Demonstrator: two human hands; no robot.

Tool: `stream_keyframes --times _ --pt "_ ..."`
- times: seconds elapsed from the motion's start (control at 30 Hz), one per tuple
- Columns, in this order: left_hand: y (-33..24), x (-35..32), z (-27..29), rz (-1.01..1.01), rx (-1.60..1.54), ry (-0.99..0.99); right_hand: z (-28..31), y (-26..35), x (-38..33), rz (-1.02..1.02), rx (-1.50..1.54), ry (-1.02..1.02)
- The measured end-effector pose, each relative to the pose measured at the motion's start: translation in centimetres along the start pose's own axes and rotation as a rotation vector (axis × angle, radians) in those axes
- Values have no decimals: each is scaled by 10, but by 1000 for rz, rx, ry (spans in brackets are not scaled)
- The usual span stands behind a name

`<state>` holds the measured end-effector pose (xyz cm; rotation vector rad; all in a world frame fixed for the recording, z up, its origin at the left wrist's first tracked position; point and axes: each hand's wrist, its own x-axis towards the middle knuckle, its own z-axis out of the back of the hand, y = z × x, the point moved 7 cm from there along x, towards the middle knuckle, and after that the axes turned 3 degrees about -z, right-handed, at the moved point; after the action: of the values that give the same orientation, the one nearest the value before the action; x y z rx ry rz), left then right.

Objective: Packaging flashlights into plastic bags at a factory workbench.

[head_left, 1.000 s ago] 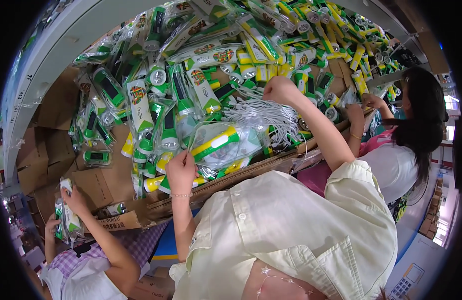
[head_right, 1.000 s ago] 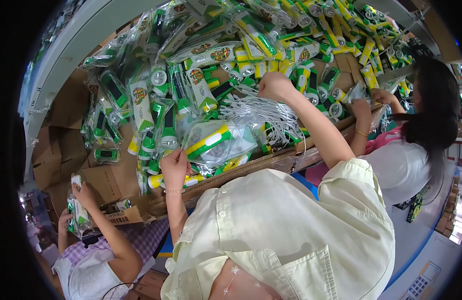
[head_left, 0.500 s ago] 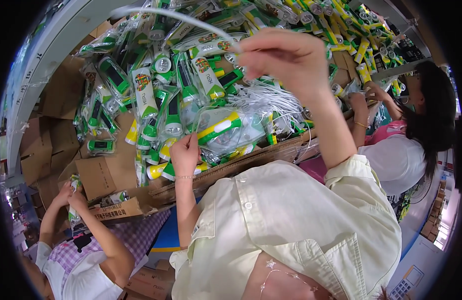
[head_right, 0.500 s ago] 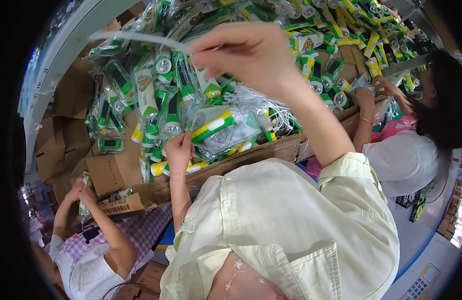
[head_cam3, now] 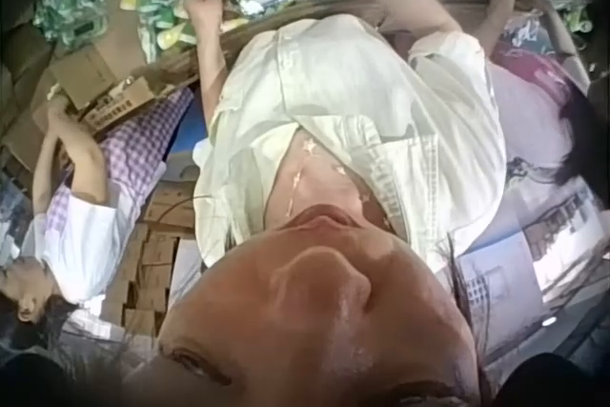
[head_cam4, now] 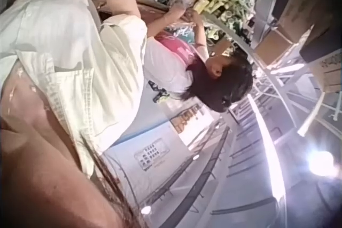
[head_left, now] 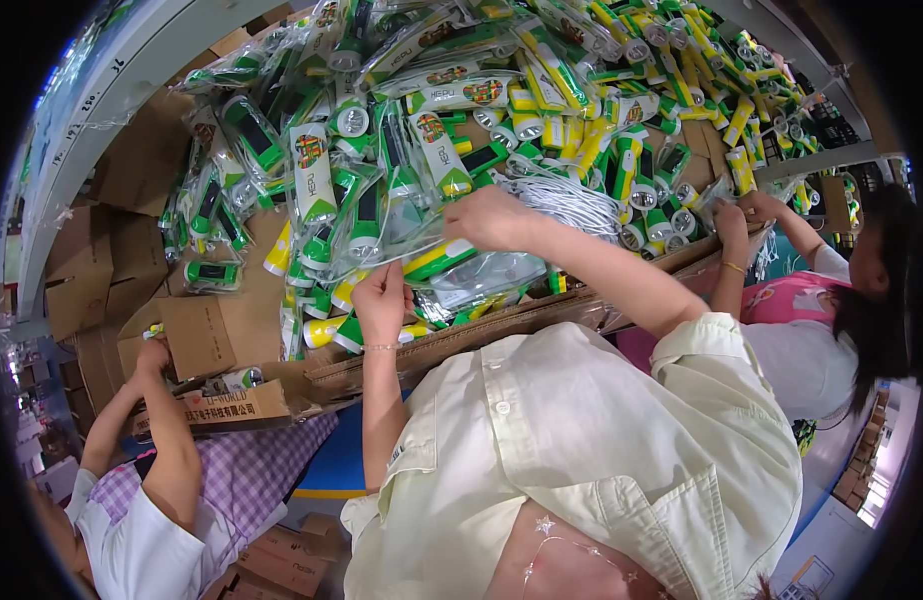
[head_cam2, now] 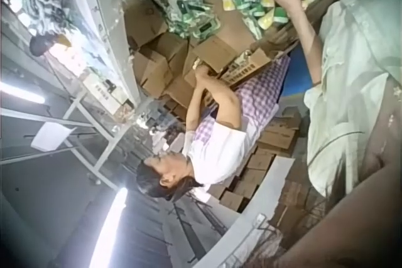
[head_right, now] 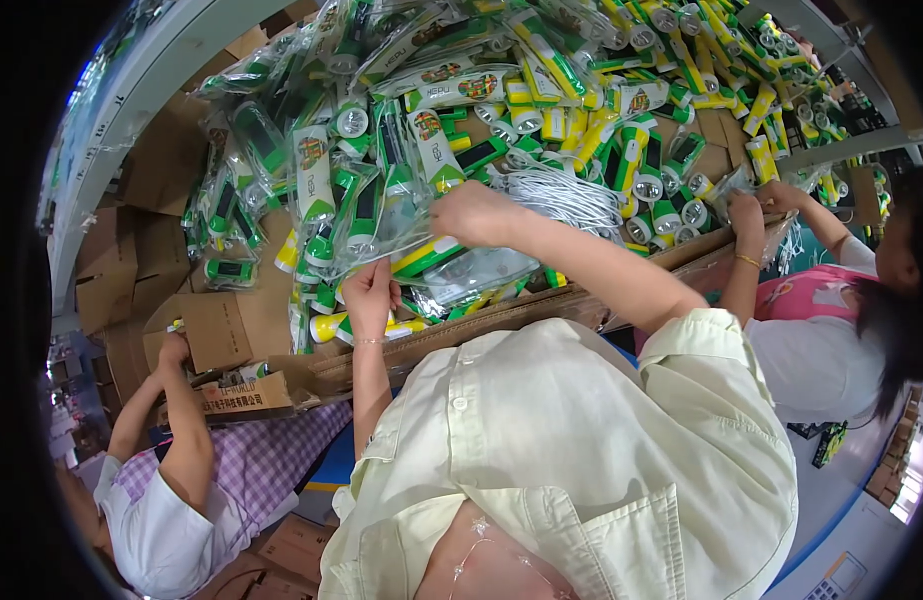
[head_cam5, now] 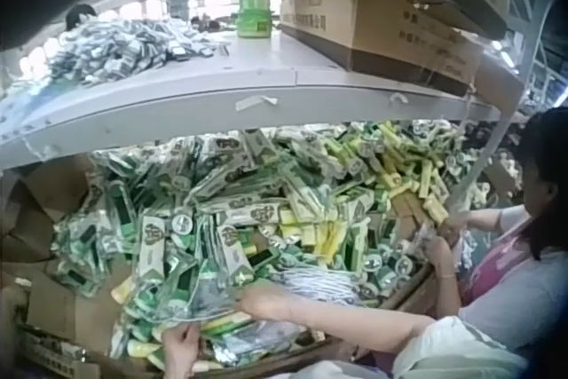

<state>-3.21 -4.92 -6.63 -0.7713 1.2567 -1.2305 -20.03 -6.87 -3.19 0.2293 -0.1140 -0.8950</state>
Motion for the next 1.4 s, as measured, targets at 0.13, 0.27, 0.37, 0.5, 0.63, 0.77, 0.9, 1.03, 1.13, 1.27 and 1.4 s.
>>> stream_keyframes --times 0.13,0.27,0.37,0.5,0.63,0.77,0.9,1.03,1.13,1.27,1.4 --pt "-8 0 0 -58 31 -11 8 8 -4 -61 -298 188" --pt "-3 -1 -3 -43 -87 57 13 11 3 -167 -526 331" --pt "-6 -7 1 -18 -367 90 26 5 9 -191 -444 223" --pt "21 -5 14 -24 -212 63 66 12 17 -174 -86 -172" --pt "17 2 12 -92 -173 -47 44 51 22 50 254 -538" --pt "3 -8 12 -123 -133 -45 29 49 24 32 327 -450" --pt "-11 -13 13 -163 -221 -41 42 51 21 41 355 -425" --pt "-36 -12 15 -186 -103 -27 60 53 19 90 288 -486" --pt "-64 -15 39 -268 -87 -98 81 45 20 98 205 -425" --pt "-96 -13 116 -367 -86 -336 82 -3 7 8 43 -358" --pt "-92 -8 206 -489 -184 -611 93 -10 9 -74 8 -493"
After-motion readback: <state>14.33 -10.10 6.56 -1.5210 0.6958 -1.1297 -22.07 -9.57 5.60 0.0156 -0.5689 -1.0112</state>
